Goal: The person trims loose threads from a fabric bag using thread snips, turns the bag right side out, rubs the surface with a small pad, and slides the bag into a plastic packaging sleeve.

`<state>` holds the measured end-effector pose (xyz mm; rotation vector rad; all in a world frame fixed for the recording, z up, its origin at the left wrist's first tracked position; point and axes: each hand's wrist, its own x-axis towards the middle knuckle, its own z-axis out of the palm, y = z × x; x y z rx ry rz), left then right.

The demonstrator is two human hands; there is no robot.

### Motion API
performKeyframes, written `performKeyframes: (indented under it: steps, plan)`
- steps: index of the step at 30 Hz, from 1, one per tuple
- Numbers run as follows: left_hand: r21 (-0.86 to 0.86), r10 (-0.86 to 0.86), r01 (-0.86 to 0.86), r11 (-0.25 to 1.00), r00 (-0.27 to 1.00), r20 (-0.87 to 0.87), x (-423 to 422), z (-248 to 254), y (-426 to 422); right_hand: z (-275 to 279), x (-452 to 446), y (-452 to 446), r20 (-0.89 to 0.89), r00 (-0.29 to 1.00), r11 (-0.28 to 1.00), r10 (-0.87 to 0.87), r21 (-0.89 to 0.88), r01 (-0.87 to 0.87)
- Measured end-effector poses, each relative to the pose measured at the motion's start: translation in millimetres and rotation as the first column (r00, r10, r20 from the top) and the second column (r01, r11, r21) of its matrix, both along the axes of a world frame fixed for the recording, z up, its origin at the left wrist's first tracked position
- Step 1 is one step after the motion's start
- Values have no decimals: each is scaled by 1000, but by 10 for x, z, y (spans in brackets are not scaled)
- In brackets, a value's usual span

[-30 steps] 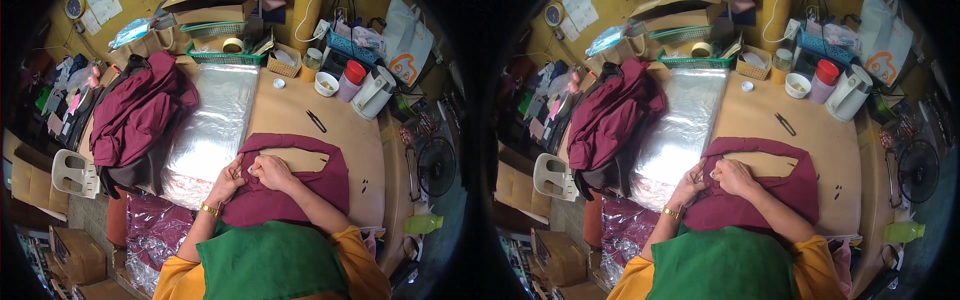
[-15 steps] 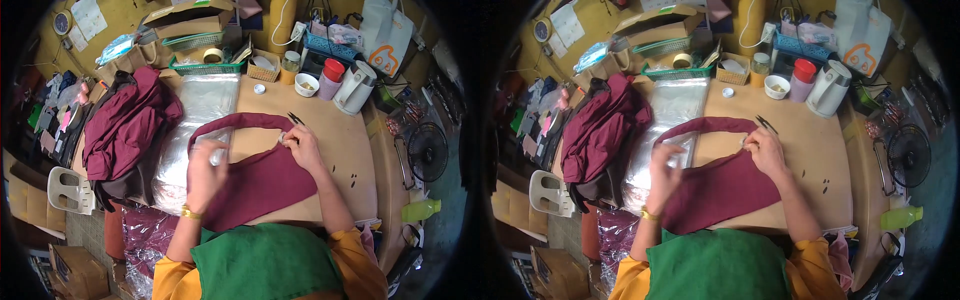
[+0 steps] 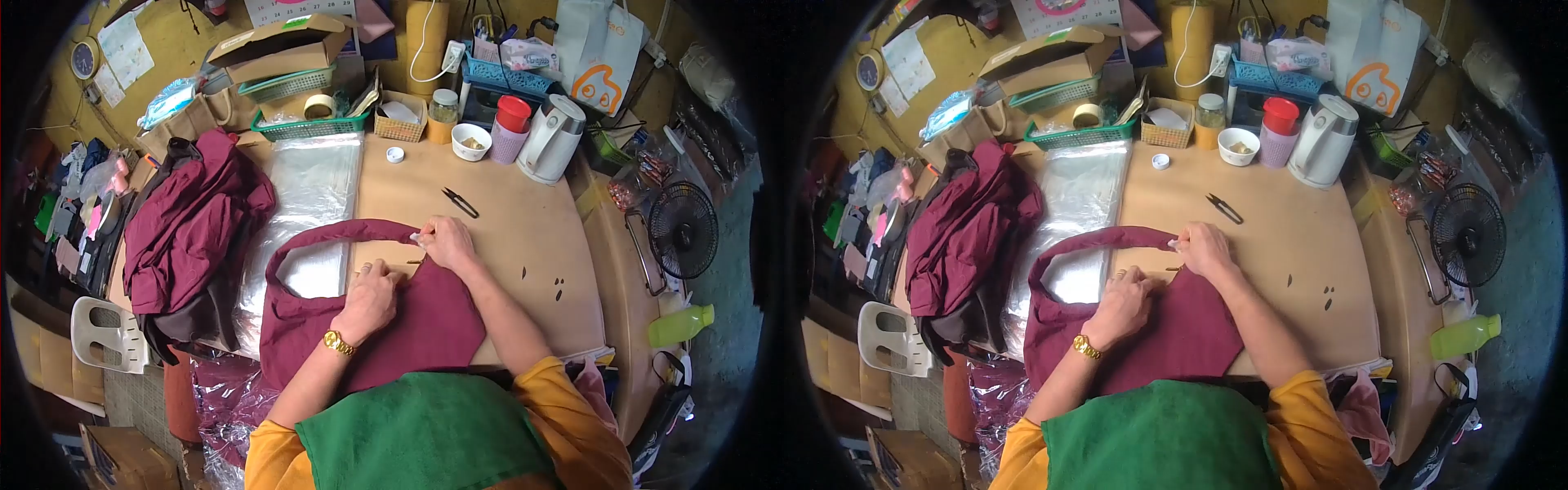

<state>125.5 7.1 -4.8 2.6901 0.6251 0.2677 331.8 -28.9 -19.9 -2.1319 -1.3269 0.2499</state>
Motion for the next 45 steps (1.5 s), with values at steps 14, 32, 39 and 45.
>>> performKeyframes:
  steps: [14, 32, 39, 45]
  plan:
    - [94, -54, 26, 995, 952, 302, 108, -572, -320, -62, -71, -181, 55, 992, 911, -111, 406, 79]
    - [-88, 26, 14, 996, 899, 437, 90, -510, -291, -32, -497, -613, 214, 967, 983, 139, -150, -108]
    - [-190, 125, -44, 981, 889, 440, 115, -620, -218, -222, -851, -840, -113, 991, 975, 77, 217, -51]
    - [-401, 291, -166, 901, 916, 275, 350, -460, 59, -436, -836, -897, -137, 987, 955, 83, 294, -40]
